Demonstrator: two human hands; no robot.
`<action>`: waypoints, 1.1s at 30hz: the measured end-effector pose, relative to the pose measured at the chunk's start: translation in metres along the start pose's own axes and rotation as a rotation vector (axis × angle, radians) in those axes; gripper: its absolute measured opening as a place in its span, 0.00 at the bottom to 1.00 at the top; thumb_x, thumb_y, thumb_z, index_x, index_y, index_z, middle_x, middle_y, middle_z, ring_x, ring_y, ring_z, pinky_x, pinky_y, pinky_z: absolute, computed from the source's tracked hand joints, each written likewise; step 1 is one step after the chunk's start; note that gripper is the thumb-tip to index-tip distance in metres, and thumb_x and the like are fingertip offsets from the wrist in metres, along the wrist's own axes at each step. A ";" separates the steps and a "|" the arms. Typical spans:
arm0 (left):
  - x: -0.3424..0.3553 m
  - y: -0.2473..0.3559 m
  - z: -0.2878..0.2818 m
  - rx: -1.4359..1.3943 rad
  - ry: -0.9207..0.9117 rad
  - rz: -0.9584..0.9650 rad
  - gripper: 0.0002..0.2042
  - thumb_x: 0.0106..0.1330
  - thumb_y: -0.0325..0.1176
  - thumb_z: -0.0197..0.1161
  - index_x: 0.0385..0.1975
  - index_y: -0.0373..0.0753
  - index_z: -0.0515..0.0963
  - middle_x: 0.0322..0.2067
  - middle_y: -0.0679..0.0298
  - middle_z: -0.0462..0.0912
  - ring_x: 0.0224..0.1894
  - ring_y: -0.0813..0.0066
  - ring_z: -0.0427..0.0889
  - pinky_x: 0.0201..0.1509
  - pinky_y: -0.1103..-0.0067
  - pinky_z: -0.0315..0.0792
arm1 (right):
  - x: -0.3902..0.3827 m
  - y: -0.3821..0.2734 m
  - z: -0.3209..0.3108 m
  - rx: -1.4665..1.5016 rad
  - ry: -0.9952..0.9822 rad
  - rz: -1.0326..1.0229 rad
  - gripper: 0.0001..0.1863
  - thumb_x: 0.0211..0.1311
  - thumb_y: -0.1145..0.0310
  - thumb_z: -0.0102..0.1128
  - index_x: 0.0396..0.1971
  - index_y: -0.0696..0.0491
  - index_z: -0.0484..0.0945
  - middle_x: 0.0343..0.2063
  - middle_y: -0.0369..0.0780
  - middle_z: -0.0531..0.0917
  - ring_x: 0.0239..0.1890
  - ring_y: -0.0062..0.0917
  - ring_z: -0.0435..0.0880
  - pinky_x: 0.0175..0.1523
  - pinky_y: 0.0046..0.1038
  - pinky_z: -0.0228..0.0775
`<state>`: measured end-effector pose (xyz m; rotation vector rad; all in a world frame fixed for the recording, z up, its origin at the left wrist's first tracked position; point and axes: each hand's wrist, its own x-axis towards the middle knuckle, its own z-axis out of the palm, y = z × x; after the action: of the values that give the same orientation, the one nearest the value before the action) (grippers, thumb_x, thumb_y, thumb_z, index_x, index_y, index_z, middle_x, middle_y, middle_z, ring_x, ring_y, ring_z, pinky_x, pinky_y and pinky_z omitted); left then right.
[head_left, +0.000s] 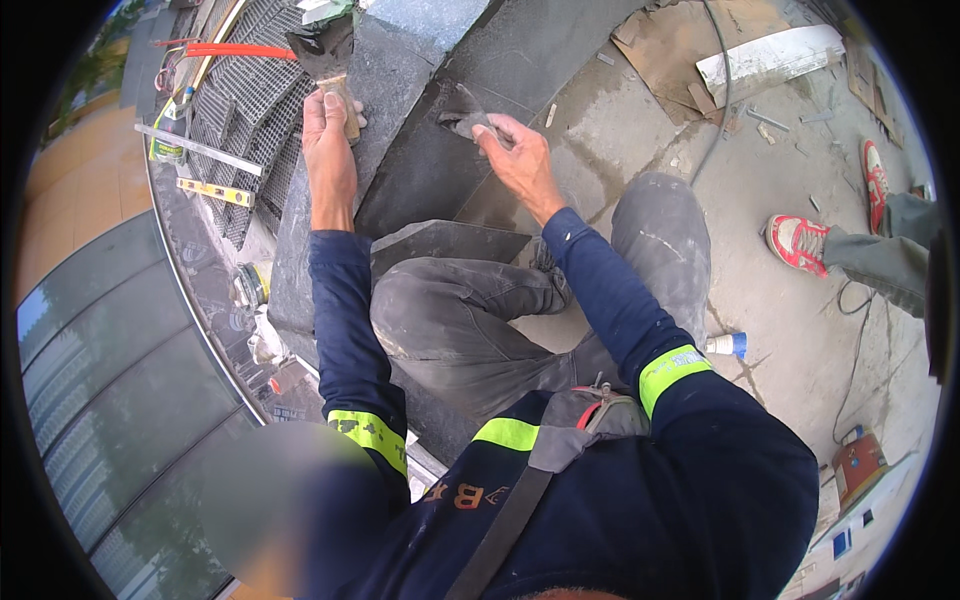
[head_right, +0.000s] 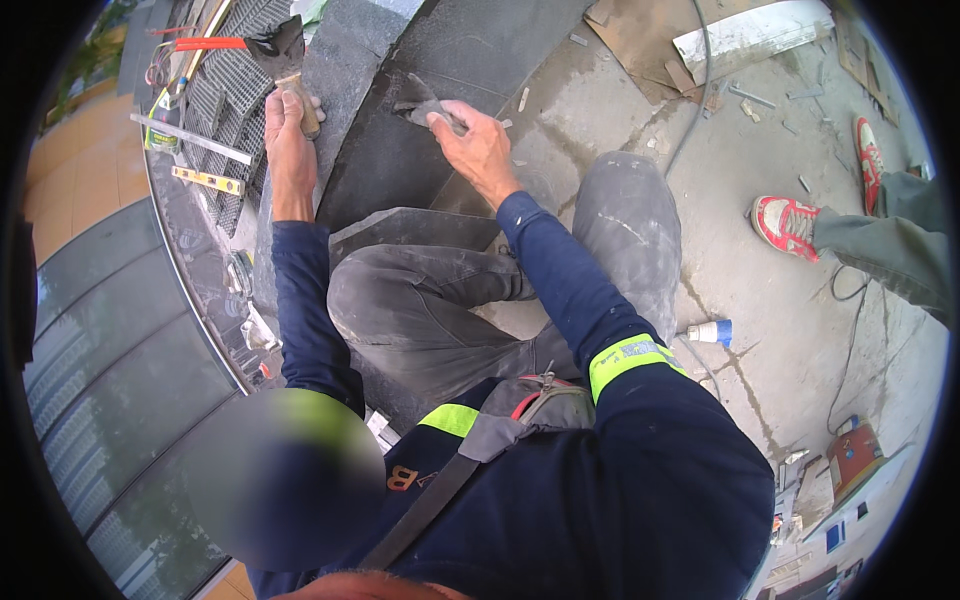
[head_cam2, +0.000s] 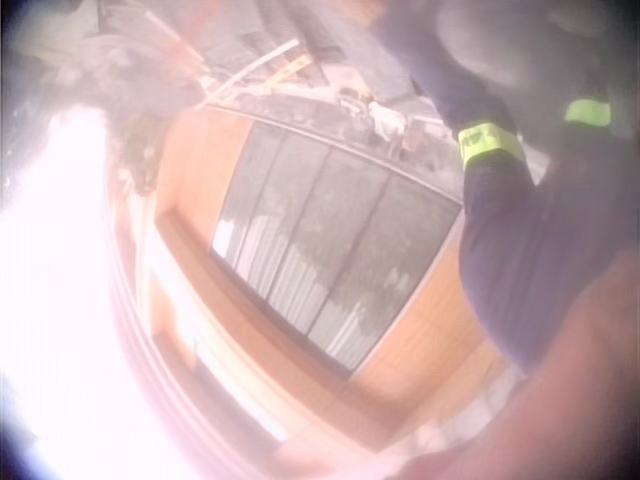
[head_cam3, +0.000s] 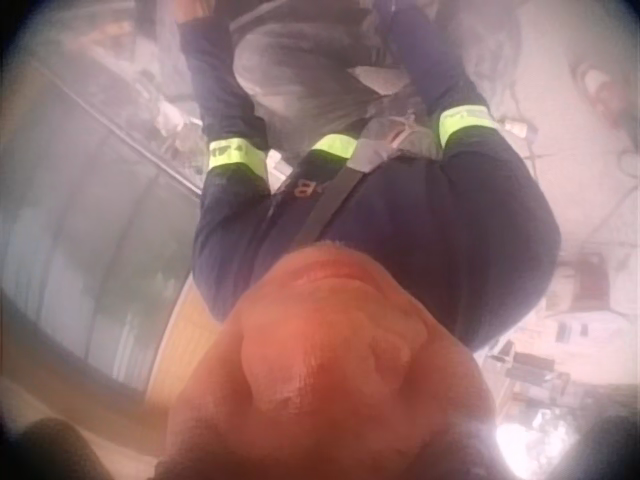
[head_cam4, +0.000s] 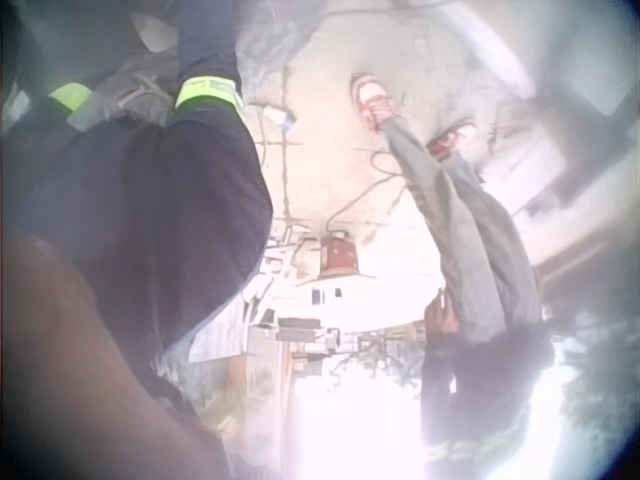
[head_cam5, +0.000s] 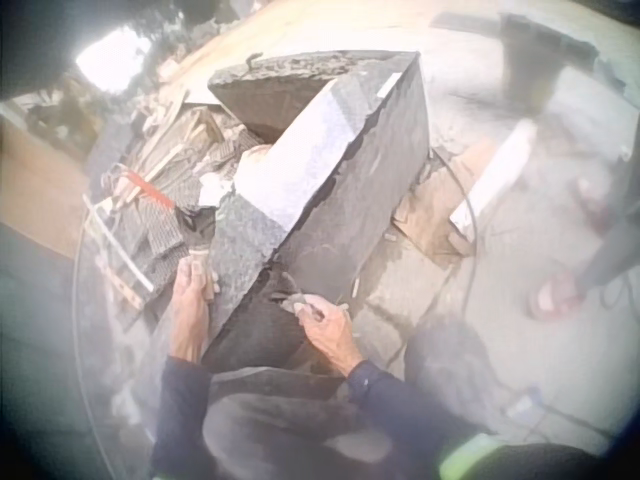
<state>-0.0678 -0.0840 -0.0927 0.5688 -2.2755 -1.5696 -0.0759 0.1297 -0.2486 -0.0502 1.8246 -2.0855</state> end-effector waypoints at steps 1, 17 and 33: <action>-0.001 0.001 -0.002 0.011 0.015 -0.009 0.16 0.85 0.43 0.52 0.56 0.37 0.75 0.37 0.66 0.82 0.37 0.81 0.77 0.45 0.80 0.73 | -0.001 0.004 0.002 0.003 -0.002 -0.004 0.23 0.67 0.51 0.68 0.51 0.54 0.87 0.39 0.44 0.92 0.43 0.35 0.92 0.51 0.33 0.79; 0.002 0.001 -0.004 -0.004 0.007 -0.001 0.15 0.84 0.43 0.54 0.57 0.38 0.76 0.37 0.67 0.82 0.37 0.82 0.77 0.47 0.80 0.73 | -0.007 -0.001 -0.004 -0.059 0.055 -0.067 0.25 0.76 0.56 0.63 0.62 0.59 0.80 0.35 0.37 0.86 0.32 0.18 0.81 0.44 0.25 0.77; -0.045 0.111 -0.007 0.583 -0.003 0.204 0.16 0.72 0.37 0.67 0.52 0.33 0.86 0.44 0.52 0.90 0.47 0.65 0.89 0.53 0.74 0.78 | 0.029 -0.215 -0.124 -0.791 0.035 -1.024 0.19 0.66 0.69 0.70 0.53 0.32 0.89 0.45 0.29 0.85 0.44 0.27 0.82 0.46 0.32 0.70</action>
<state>-0.0411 -0.0320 0.0121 0.4444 -2.6919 -0.8028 -0.1896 0.2597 -0.0673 -1.3956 2.8856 -1.6208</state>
